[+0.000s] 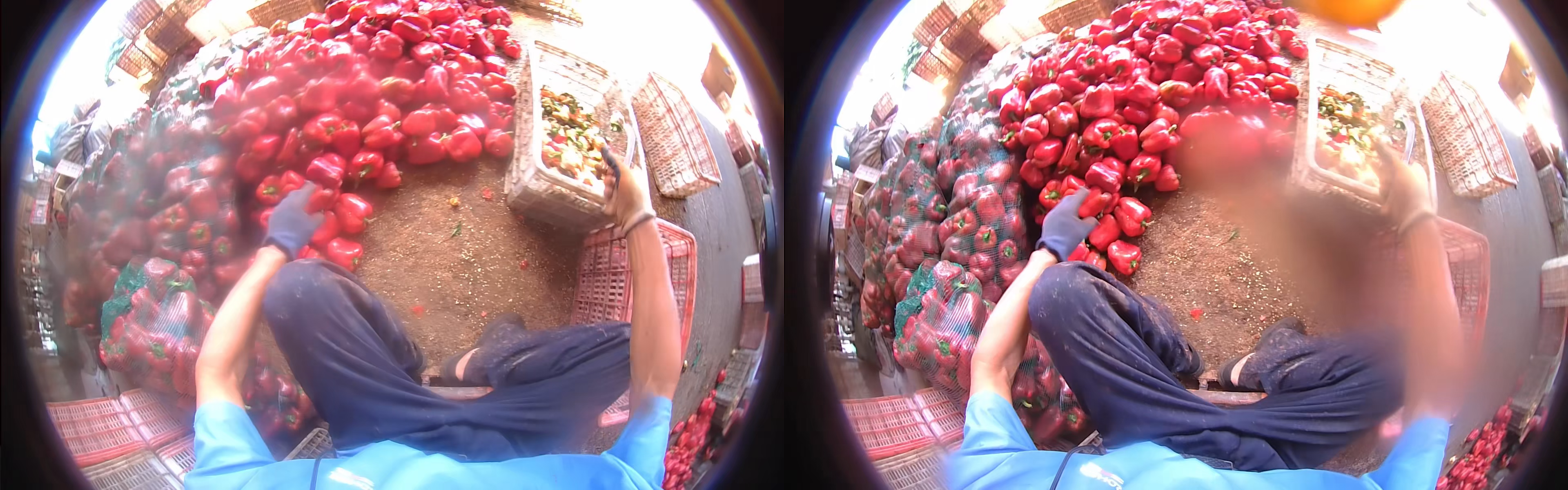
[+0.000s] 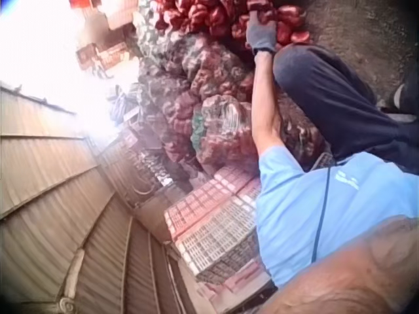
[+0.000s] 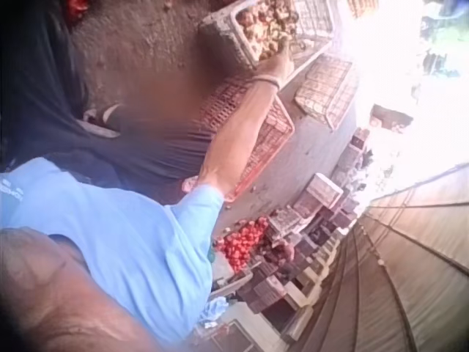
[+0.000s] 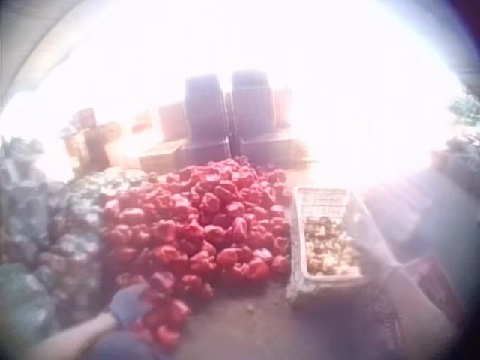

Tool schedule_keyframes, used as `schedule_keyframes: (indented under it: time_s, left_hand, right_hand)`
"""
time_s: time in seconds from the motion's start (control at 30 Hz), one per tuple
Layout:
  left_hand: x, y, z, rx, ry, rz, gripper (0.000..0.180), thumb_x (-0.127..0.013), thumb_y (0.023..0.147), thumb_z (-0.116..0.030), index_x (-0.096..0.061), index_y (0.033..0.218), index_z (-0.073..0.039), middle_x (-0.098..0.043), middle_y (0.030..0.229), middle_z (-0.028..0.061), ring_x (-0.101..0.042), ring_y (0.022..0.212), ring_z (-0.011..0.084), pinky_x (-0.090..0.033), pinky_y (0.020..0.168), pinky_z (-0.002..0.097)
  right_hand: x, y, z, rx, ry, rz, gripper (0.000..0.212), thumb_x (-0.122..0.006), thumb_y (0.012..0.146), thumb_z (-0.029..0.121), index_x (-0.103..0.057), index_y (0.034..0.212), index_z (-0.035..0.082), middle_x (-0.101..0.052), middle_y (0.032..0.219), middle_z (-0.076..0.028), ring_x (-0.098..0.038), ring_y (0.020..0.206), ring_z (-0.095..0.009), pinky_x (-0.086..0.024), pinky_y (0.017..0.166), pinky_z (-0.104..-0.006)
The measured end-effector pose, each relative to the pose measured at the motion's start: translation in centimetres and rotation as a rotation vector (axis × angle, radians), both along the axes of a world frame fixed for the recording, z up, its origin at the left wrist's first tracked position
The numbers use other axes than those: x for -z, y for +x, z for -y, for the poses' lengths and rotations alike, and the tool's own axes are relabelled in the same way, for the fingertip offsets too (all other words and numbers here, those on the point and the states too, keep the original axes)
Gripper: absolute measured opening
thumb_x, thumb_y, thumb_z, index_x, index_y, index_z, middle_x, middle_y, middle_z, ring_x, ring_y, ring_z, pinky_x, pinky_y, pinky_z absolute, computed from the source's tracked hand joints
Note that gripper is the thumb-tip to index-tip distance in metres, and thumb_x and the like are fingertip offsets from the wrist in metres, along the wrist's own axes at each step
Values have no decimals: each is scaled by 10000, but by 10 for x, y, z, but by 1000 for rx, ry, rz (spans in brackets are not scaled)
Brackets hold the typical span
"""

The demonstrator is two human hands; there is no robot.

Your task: The person sits on the floor and trims the tops off red bell peppers using a knife, then places the trimmed peppers into a basket.

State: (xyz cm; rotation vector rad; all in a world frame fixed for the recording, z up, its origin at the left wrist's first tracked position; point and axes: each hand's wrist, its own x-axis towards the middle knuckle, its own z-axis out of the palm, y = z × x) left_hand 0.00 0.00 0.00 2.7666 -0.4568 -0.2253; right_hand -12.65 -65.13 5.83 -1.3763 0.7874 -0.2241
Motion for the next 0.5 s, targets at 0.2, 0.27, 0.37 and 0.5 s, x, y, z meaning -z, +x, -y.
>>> schedule_keyframes:
  time_s: [0.2,0.27,0.37,0.5]
  left_hand:
    - [108,28,25,576,473,314,555,-650,981,-157,-601,1533,-141,-548,1637,190,-479,1542,425,-405,1257,602]
    - [131,46,29,727,661,317,530,-589,1058,-192,-560,1586,-156,-516,1665,174,-435,1575,418,-373,1270,650]
    - [164,62,32,812,725,257,562,-508,1091,-193,-506,1653,-208,-464,1725,175,-414,1601,423,-375,1257,673]
    - [171,80,41,781,614,189,561,-524,1084,-175,-521,1642,-238,-525,1646,159,-507,1497,416,-424,1212,665]
  right_hand:
    - [11,-22,-166,-189,81,-222,377,-758,1070,421,-705,1217,78,-600,733,65,-505,486,-27,-357,337,-234]
    - [6,-22,-208,-210,117,-262,363,-753,1076,383,-711,1276,82,-652,771,52,-519,482,-32,-383,340,-230]
    - [17,-41,-219,-233,129,-332,334,-760,1081,324,-716,1304,80,-739,868,14,-540,509,-19,-403,378,-208]
    - [37,-72,-222,-185,244,-369,288,-782,1066,274,-726,1269,78,-741,894,-10,-568,553,-36,-430,410,-215]
